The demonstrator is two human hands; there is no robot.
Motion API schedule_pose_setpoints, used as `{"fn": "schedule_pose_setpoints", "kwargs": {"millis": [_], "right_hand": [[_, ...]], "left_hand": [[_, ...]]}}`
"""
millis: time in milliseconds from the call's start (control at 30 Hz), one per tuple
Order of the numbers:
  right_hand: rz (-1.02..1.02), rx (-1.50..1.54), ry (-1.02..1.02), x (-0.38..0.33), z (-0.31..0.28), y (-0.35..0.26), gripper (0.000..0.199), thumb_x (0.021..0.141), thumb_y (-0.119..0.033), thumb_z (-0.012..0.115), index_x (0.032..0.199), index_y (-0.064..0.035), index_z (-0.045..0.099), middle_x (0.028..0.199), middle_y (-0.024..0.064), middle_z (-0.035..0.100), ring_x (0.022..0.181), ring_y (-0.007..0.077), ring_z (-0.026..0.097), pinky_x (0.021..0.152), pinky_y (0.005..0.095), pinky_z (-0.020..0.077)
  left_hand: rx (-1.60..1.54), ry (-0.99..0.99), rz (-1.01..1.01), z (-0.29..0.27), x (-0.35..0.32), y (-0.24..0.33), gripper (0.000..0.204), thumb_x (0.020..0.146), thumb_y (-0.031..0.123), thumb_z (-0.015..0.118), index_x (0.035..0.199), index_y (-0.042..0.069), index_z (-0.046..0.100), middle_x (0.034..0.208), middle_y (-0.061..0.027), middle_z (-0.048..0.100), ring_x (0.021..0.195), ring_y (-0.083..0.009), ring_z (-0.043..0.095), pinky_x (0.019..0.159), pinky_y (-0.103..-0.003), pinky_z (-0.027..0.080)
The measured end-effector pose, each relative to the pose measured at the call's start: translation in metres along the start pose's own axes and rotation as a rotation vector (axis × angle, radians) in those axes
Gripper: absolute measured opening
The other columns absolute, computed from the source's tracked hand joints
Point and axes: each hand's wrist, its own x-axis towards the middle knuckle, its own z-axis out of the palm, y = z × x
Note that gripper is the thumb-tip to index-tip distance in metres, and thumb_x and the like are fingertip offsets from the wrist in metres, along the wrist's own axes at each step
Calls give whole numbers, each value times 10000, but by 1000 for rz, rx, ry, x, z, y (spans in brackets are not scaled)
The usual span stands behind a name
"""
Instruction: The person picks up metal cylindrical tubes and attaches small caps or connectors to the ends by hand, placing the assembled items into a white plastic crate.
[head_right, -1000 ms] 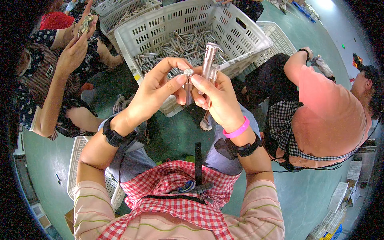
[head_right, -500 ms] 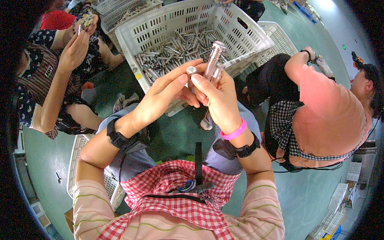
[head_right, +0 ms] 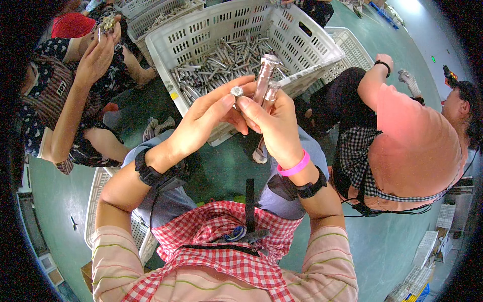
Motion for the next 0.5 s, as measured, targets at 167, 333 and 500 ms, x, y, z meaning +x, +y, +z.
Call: {"fn": "schedule_pose_setpoints", "kwargs": {"millis": [167, 333, 500], "right_hand": [[-16, 36, -44, 2, -1, 0, 159, 828, -124, 575, 929, -2, 555, 606, -32, 462, 480, 34, 384, 424, 178, 276], [10, 61, -47, 2, -2, -1, 160, 827, -121, 570, 934, -3, 549, 605, -30, 461, 484, 38, 386, 435, 183, 292], [42, 44, -37, 2, -3, 1, 164, 825, -119, 570, 943, -9, 543, 606, -28, 466, 489, 39, 391, 436, 185, 300]], "left_hand": [[101, 5, 14, -2, 0, 0, 476, 939, 282, 345, 1309, -15, 304, 1140, -101, 519, 809, -169, 573, 743, -286, 467], [153, 24, 49, -1, -1, -1, 461, 946, 265, 342, 1301, -27, 311, 1074, -106, 544, 813, -163, 581, 734, -289, 479], [257, 35, 58, -2, -2, -1, 450, 953, 251, 326, 1295, -41, 310, 1022, -115, 561, 795, -160, 597, 718, -278, 493]]}}
